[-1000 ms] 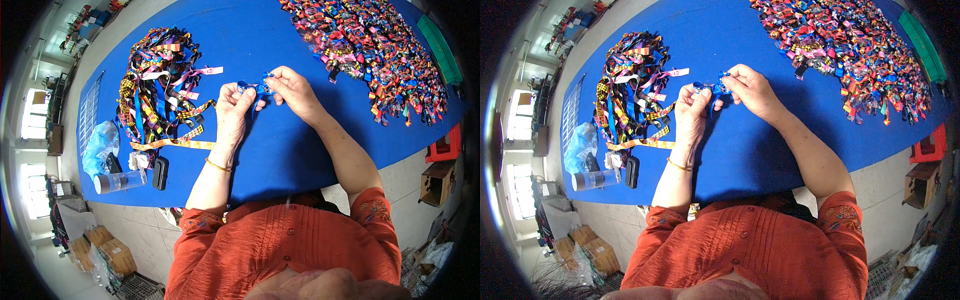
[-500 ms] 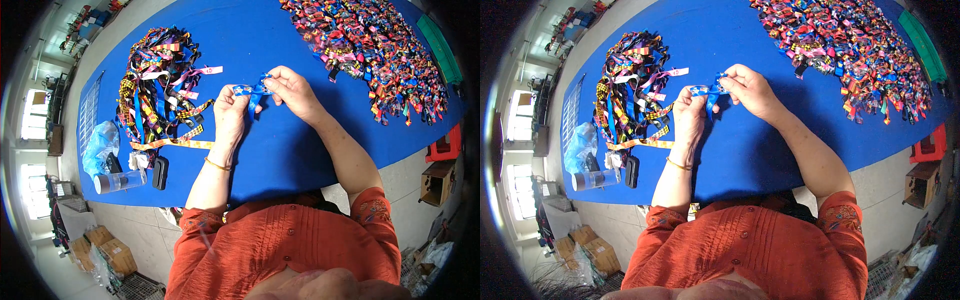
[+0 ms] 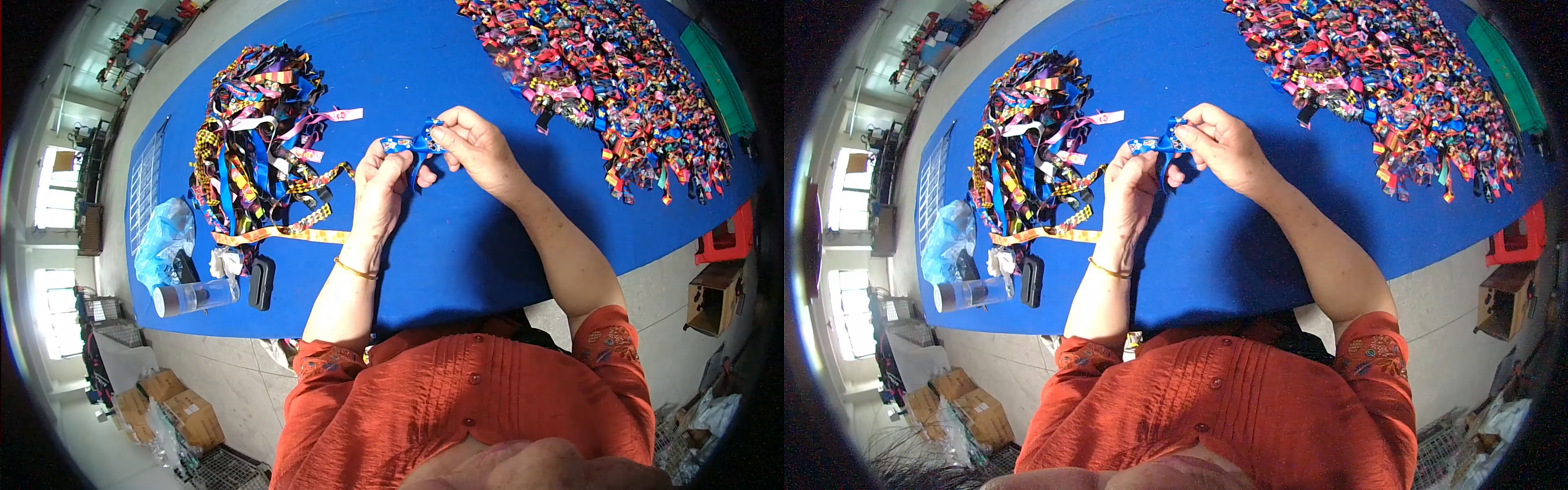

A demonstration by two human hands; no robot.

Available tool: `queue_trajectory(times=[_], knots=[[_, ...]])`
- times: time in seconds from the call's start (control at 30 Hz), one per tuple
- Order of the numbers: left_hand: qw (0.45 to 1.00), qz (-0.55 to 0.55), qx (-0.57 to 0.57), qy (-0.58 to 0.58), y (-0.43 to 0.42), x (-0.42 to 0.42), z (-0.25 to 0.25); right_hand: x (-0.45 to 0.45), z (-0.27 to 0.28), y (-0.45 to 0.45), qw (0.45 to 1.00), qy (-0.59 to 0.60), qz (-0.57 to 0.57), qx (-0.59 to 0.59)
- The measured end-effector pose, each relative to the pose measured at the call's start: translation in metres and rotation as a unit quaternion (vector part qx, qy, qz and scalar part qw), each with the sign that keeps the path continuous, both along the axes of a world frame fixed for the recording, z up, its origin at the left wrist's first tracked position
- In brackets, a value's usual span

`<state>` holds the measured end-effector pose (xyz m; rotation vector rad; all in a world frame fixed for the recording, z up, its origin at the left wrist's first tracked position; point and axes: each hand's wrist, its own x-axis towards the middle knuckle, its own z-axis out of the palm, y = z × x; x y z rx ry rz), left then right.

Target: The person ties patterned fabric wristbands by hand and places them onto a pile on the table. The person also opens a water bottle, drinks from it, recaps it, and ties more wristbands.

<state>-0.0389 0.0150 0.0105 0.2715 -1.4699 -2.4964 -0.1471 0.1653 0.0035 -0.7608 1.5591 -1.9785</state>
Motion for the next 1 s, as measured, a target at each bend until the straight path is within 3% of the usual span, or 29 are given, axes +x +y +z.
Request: queue_trajectory(times=[0.53, 0.73, 1.0], knots=[[0.997, 0.036, -0.050, -0.048, 0.001, 0.001, -0.001, 0.001, -0.004, -0.001, 1.000, 0.004, -0.009, 0.015], [0.997, 0.036, -0.012, -0.065, 0.006, 0.003, 0.013, 0.002, -0.003, -0.002, 1.000, 0.015, -0.013, 0.014], [0.995, 0.069, -0.063, -0.036, 0.006, 0.002, 0.006, 0.005, -0.010, -0.005, 1.000, 0.012, -0.013, -0.006]])
